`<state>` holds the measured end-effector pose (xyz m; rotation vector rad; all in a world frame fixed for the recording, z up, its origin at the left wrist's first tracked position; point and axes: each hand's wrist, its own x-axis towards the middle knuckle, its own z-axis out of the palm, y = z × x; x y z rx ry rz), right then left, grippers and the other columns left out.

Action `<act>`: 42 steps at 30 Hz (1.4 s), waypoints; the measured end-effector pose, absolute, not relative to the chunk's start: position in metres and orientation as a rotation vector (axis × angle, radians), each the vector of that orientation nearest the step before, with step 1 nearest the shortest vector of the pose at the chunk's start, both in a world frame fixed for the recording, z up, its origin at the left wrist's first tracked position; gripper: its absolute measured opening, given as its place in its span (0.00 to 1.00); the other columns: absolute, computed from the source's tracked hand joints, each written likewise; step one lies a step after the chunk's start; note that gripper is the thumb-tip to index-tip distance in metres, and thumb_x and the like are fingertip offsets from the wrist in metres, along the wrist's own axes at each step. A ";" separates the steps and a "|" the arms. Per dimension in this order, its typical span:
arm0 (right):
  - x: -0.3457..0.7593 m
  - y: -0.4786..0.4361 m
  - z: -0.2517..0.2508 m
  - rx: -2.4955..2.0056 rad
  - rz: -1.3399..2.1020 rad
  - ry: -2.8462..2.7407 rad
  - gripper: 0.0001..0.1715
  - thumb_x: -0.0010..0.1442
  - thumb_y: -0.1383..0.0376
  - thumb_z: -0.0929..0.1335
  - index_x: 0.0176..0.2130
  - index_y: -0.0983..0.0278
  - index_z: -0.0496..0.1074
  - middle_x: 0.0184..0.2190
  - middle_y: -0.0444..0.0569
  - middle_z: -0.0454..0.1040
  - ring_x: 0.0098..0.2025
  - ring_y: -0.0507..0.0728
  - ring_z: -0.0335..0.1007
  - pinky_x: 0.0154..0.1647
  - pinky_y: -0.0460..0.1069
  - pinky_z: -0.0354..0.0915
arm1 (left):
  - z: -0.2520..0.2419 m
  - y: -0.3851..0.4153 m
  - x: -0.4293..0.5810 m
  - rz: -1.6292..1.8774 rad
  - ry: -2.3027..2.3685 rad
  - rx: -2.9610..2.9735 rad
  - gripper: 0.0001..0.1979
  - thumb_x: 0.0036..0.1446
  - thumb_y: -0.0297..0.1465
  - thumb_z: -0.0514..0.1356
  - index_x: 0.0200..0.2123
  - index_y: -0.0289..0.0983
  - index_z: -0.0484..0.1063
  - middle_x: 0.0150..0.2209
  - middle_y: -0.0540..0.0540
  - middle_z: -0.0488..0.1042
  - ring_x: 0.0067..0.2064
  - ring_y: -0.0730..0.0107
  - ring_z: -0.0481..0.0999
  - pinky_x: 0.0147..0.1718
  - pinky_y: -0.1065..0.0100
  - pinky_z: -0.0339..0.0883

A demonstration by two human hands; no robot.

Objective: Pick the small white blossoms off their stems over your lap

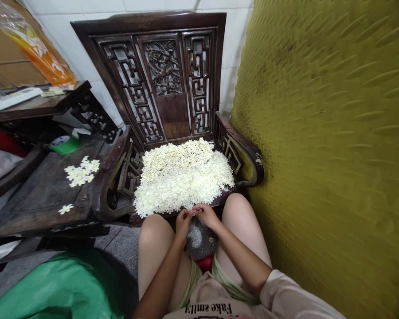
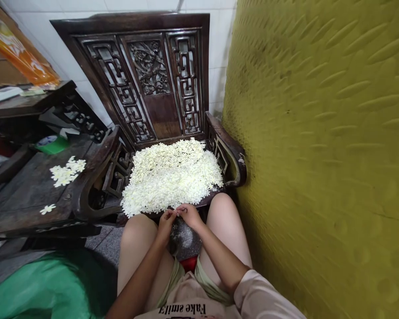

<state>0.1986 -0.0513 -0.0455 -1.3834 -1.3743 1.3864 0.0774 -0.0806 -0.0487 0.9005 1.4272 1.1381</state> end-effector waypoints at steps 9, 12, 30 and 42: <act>0.200 -0.059 -0.041 -1.390 1.430 -1.310 0.07 0.46 0.66 0.68 0.29 0.65 0.75 0.26 0.46 0.74 0.25 0.51 0.64 0.29 0.46 0.60 | -0.044 -0.087 0.073 1.094 1.339 0.851 0.17 0.39 0.44 0.63 0.20 0.37 0.63 0.21 0.52 0.64 0.27 0.73 0.62 0.30 0.70 0.55; 0.194 -0.061 -0.047 -1.399 1.411 -1.276 0.08 0.46 0.63 0.69 0.28 0.65 0.75 0.25 0.46 0.74 0.26 0.52 0.65 0.30 0.46 0.61 | -0.048 -0.084 0.072 1.115 1.322 0.738 0.17 0.37 0.42 0.64 0.18 0.37 0.61 0.19 0.53 0.61 0.24 0.75 0.60 0.28 0.71 0.54; 0.191 -0.044 -0.057 -1.308 1.629 -1.092 0.13 0.38 0.60 0.72 0.25 0.65 0.71 0.20 0.44 0.70 0.25 0.53 0.65 0.31 0.48 0.61 | -0.059 -0.077 0.068 1.135 1.457 0.930 0.20 0.38 0.46 0.63 0.18 0.37 0.62 0.19 0.52 0.63 0.25 0.73 0.61 0.27 0.71 0.55; 0.217 -0.052 -0.028 -1.334 1.527 -1.114 0.12 0.42 0.61 0.70 0.28 0.67 0.73 0.20 0.43 0.71 0.24 0.51 0.64 0.30 0.47 0.60 | -0.040 -0.078 0.090 1.162 1.460 1.120 0.15 0.47 0.42 0.58 0.22 0.36 0.67 0.20 0.52 0.62 0.25 0.74 0.60 0.27 0.71 0.55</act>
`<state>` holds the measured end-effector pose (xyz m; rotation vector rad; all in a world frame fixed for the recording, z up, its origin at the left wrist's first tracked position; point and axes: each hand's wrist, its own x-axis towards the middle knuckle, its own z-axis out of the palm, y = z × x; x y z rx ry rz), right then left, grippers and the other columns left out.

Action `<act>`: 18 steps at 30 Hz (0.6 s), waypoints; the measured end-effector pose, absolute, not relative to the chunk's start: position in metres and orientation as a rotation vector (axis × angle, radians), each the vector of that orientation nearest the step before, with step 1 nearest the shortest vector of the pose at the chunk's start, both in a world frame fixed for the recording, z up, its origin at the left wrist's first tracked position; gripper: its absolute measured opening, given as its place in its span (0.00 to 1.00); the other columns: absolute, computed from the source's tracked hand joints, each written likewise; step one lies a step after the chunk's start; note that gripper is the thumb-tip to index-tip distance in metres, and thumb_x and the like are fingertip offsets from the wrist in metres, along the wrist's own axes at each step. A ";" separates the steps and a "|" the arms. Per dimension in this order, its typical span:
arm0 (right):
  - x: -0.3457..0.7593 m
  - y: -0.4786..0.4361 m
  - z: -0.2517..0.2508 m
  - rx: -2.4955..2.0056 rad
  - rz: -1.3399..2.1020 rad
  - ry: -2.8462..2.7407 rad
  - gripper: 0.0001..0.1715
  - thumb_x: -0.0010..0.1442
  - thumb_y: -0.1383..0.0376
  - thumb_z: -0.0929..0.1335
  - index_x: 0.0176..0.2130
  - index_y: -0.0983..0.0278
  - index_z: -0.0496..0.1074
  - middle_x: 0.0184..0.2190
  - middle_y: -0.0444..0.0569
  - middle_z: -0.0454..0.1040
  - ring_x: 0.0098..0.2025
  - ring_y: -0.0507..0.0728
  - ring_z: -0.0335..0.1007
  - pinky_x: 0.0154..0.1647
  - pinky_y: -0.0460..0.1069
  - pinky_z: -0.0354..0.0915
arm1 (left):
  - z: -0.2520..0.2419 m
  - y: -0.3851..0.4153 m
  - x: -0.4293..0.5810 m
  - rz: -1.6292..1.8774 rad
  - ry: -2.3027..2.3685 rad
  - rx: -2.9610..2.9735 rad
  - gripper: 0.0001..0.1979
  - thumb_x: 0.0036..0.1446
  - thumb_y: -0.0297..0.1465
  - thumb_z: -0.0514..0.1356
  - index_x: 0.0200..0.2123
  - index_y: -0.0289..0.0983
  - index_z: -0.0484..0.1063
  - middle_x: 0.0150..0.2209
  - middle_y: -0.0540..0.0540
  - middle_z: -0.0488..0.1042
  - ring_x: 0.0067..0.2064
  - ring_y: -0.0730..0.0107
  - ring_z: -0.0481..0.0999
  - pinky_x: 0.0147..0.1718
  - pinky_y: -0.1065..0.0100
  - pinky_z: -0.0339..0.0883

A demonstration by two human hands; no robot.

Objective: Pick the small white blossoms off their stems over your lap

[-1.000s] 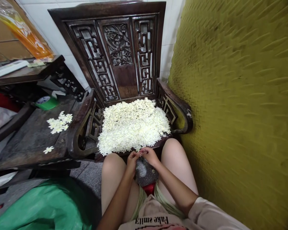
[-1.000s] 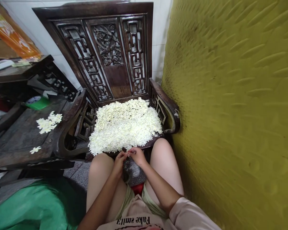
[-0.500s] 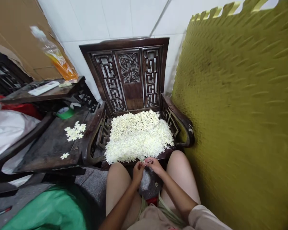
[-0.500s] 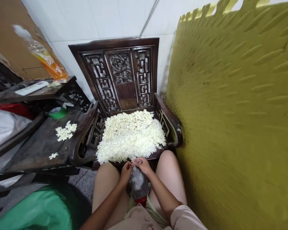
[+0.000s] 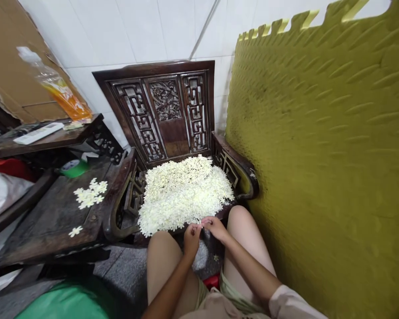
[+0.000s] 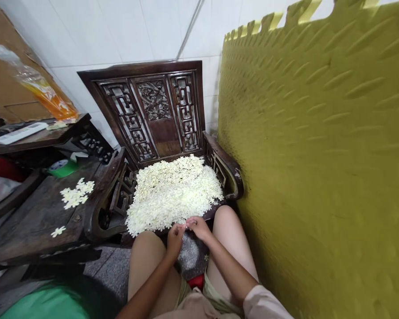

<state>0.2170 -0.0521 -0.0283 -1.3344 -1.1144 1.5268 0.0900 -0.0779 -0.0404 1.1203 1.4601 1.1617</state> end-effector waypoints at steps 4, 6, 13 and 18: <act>0.218 -0.043 -0.023 -1.330 1.500 -1.066 0.14 0.43 0.58 0.70 0.27 0.66 0.73 0.22 0.44 0.71 0.23 0.50 0.62 0.30 0.47 0.60 | -0.041 -0.070 0.085 1.213 1.521 1.106 0.14 0.47 0.41 0.58 0.21 0.36 0.64 0.20 0.52 0.62 0.25 0.73 0.61 0.28 0.70 0.55; 0.217 -0.047 -0.028 -1.339 1.506 -1.043 0.13 0.44 0.58 0.69 0.27 0.66 0.73 0.23 0.45 0.72 0.24 0.50 0.63 0.29 0.47 0.60 | -0.046 -0.072 0.084 1.227 1.554 1.108 0.13 0.49 0.40 0.57 0.22 0.37 0.64 0.20 0.52 0.62 0.25 0.73 0.61 0.28 0.70 0.55; 0.213 -0.050 -0.050 -1.432 1.649 -1.114 0.07 0.43 0.64 0.68 0.20 0.66 0.69 0.17 0.42 0.69 0.19 0.49 0.60 0.24 0.45 0.57 | -0.048 -0.080 0.080 1.058 1.636 1.630 0.09 0.51 0.34 0.56 0.21 0.38 0.68 0.19 0.51 0.62 0.26 0.72 0.61 0.31 0.69 0.52; 0.207 -0.040 -0.061 -1.353 1.625 -0.944 0.10 0.42 0.61 0.69 0.25 0.65 0.71 0.21 0.44 0.72 0.21 0.50 0.64 0.27 0.47 0.60 | -0.056 -0.071 0.078 1.041 1.636 1.559 0.11 0.52 0.36 0.55 0.23 0.38 0.68 0.19 0.52 0.60 0.25 0.73 0.60 0.29 0.70 0.51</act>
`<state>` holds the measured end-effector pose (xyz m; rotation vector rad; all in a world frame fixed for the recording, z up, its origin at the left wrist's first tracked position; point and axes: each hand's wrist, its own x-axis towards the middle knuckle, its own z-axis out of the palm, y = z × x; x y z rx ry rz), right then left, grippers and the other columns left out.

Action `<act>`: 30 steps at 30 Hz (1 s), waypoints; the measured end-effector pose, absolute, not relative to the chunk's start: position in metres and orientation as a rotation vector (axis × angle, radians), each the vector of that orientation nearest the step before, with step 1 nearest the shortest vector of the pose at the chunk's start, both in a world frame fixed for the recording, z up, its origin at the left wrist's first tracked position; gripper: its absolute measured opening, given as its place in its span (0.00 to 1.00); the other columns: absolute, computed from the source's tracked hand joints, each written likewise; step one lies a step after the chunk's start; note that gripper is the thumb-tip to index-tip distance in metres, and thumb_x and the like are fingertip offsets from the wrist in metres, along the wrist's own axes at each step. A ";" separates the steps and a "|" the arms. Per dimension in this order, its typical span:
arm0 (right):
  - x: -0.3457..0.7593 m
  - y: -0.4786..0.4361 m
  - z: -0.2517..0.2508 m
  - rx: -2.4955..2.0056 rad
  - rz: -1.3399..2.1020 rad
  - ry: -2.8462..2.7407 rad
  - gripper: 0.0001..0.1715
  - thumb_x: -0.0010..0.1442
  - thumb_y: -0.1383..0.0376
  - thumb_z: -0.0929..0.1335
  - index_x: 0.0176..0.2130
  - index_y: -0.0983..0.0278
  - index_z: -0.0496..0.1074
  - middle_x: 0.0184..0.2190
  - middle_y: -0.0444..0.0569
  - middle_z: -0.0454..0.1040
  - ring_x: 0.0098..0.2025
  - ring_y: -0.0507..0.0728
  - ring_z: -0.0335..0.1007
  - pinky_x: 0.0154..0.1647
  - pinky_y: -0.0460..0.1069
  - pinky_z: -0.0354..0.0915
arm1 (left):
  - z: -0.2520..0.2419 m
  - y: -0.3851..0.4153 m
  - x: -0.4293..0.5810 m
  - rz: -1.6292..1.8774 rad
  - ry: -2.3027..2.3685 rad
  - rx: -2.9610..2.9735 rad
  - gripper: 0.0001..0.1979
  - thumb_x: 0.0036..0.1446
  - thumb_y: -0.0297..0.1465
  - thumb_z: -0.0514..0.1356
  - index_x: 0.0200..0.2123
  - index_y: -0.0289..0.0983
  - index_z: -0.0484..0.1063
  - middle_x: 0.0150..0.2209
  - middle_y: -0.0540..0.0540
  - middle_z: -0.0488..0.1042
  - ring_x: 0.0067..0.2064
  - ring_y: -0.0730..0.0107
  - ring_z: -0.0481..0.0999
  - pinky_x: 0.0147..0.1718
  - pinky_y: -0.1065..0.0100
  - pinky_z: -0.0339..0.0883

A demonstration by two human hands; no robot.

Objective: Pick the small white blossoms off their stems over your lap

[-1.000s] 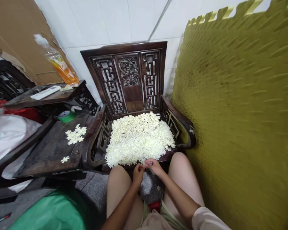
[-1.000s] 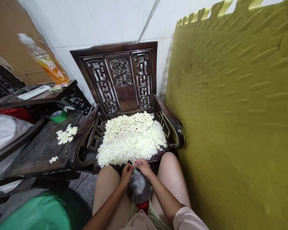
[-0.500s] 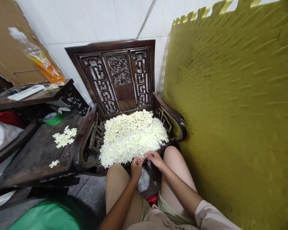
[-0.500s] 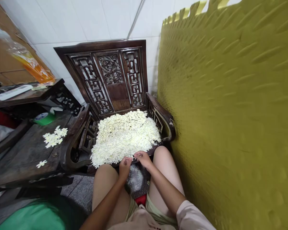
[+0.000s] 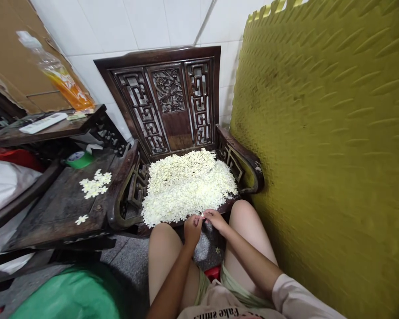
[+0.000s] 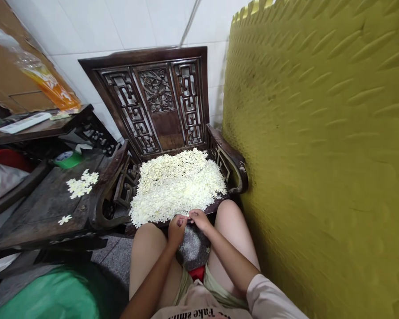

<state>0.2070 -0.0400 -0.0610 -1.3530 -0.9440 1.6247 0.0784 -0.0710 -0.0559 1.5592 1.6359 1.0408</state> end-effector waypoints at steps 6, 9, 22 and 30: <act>0.205 -0.052 -0.056 -1.250 1.563 -0.868 0.18 0.37 0.57 0.73 0.29 0.64 0.71 0.22 0.44 0.72 0.23 0.51 0.66 0.29 0.48 0.62 | -0.056 -0.074 0.077 1.100 1.568 1.179 0.13 0.47 0.40 0.58 0.21 0.37 0.65 0.18 0.54 0.58 0.23 0.75 0.57 0.26 0.71 0.51; 0.208 -0.055 -0.055 -1.245 1.538 -0.896 0.20 0.36 0.57 0.74 0.29 0.64 0.71 0.21 0.44 0.72 0.23 0.51 0.65 0.30 0.48 0.62 | -0.055 -0.074 0.075 1.112 1.473 1.083 0.14 0.44 0.41 0.61 0.20 0.36 0.64 0.17 0.55 0.57 0.23 0.76 0.56 0.26 0.71 0.50; 0.210 -0.060 -0.055 -1.220 1.541 -1.059 0.19 0.36 0.55 0.74 0.27 0.65 0.74 0.23 0.45 0.74 0.25 0.51 0.66 0.29 0.47 0.61 | -0.062 -0.072 0.076 1.017 1.178 0.750 0.21 0.34 0.44 0.65 0.19 0.37 0.58 0.13 0.57 0.56 0.20 0.80 0.52 0.23 0.72 0.46; 0.202 -0.061 -0.057 -1.253 1.512 -1.012 0.21 0.39 0.50 0.73 0.26 0.65 0.75 0.25 0.49 0.75 0.24 0.52 0.65 0.28 0.48 0.61 | -0.072 -0.066 0.074 1.046 1.257 0.801 0.22 0.34 0.47 0.64 0.18 0.37 0.58 0.13 0.56 0.57 0.19 0.80 0.54 0.22 0.72 0.45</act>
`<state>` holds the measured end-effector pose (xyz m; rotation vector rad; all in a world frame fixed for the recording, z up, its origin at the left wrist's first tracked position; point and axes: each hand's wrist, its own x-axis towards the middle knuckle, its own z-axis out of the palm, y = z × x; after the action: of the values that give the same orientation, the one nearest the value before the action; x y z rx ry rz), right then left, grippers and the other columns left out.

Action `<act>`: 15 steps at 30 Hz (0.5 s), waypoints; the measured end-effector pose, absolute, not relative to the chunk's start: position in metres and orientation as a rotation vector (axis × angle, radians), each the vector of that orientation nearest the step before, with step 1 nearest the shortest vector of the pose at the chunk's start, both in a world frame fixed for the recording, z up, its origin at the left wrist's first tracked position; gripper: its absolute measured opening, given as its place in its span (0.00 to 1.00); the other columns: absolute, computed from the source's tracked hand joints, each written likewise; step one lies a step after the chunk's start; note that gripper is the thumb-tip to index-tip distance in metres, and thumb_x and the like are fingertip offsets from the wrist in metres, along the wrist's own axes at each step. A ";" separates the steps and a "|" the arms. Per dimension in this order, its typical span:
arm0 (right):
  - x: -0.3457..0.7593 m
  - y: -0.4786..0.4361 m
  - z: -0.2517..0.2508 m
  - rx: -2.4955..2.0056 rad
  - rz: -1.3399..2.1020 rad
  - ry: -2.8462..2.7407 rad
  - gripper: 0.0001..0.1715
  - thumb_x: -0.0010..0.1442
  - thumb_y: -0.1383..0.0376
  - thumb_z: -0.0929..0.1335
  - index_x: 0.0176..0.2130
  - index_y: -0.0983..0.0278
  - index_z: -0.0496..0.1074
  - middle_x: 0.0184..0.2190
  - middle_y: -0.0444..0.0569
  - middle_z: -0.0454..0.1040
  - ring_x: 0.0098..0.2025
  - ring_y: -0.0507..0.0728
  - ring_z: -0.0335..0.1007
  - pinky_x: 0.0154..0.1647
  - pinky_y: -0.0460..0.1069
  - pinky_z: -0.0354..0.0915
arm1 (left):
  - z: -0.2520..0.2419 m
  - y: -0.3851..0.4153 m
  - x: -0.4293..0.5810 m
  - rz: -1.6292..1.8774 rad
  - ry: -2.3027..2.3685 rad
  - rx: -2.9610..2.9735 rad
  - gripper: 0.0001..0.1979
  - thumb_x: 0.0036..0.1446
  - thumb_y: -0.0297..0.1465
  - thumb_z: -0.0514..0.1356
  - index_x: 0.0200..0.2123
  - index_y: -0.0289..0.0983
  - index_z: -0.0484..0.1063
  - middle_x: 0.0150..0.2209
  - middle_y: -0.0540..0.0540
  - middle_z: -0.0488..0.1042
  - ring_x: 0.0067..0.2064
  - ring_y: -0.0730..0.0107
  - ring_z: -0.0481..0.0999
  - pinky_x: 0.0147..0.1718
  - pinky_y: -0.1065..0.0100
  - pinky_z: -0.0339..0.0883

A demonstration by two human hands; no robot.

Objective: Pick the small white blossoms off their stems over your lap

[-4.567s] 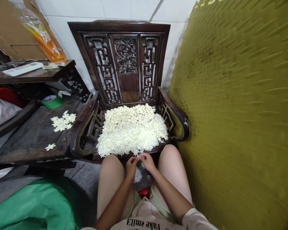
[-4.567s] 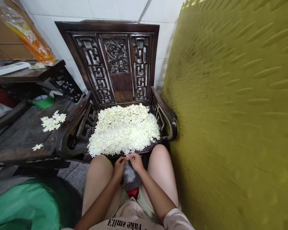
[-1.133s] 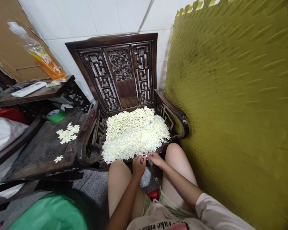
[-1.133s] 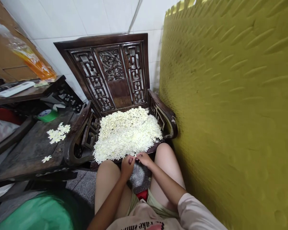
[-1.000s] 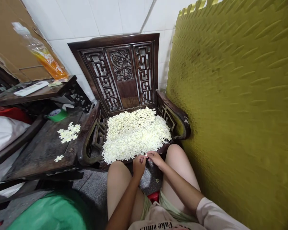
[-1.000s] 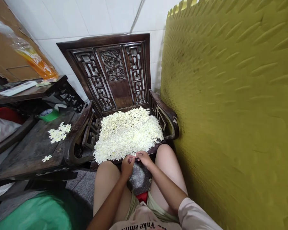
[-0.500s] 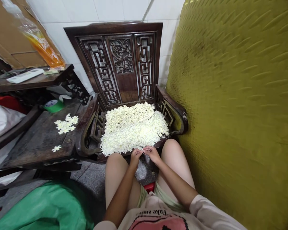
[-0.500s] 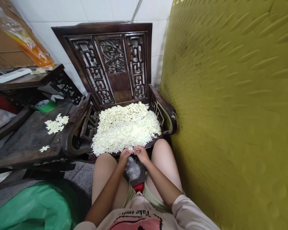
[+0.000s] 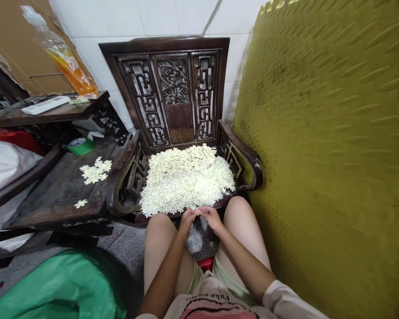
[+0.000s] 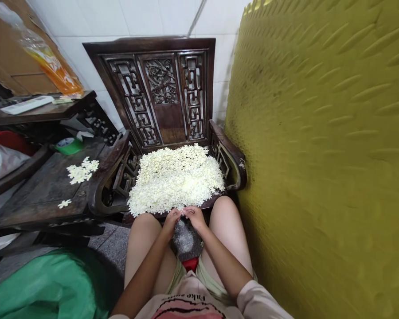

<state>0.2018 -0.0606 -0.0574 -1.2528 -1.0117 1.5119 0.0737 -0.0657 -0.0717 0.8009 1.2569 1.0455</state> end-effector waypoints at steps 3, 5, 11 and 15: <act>0.199 -0.060 -0.058 -1.252 1.526 -0.984 0.21 0.36 0.50 0.74 0.25 0.65 0.75 0.24 0.49 0.75 0.24 0.53 0.66 0.28 0.48 0.61 | -0.070 -0.071 0.076 1.040 1.317 0.766 0.22 0.33 0.48 0.64 0.19 0.36 0.61 0.13 0.56 0.56 0.18 0.80 0.54 0.22 0.73 0.46; 0.198 -0.059 -0.059 -1.257 1.536 -0.975 0.21 0.35 0.51 0.74 0.23 0.65 0.74 0.23 0.48 0.75 0.24 0.52 0.65 0.28 0.48 0.61 | -0.068 -0.074 0.078 1.057 1.353 0.716 0.21 0.34 0.47 0.64 0.22 0.36 0.66 0.14 0.56 0.59 0.19 0.79 0.56 0.22 0.73 0.48; 0.200 -0.059 -0.065 -1.320 1.493 -0.958 0.19 0.35 0.53 0.74 0.23 0.65 0.74 0.21 0.47 0.74 0.23 0.52 0.64 0.27 0.48 0.60 | -0.067 -0.072 0.079 1.169 1.366 0.774 0.16 0.34 0.39 0.66 0.26 0.34 0.74 0.27 0.45 0.75 0.31 0.69 0.71 0.34 0.67 0.62; 0.200 -0.062 -0.065 -1.408 1.420 -0.921 0.18 0.34 0.54 0.74 0.22 0.65 0.74 0.21 0.48 0.74 0.23 0.53 0.65 0.27 0.48 0.61 | -0.069 -0.073 0.082 1.172 1.397 0.760 0.15 0.32 0.39 0.67 0.24 0.34 0.75 0.26 0.45 0.76 0.32 0.66 0.72 0.36 0.65 0.63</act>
<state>0.1996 -0.0618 -0.0652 -1.4075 -0.9206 1.4195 0.0824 -0.0726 -0.0686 0.7602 1.3966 1.1716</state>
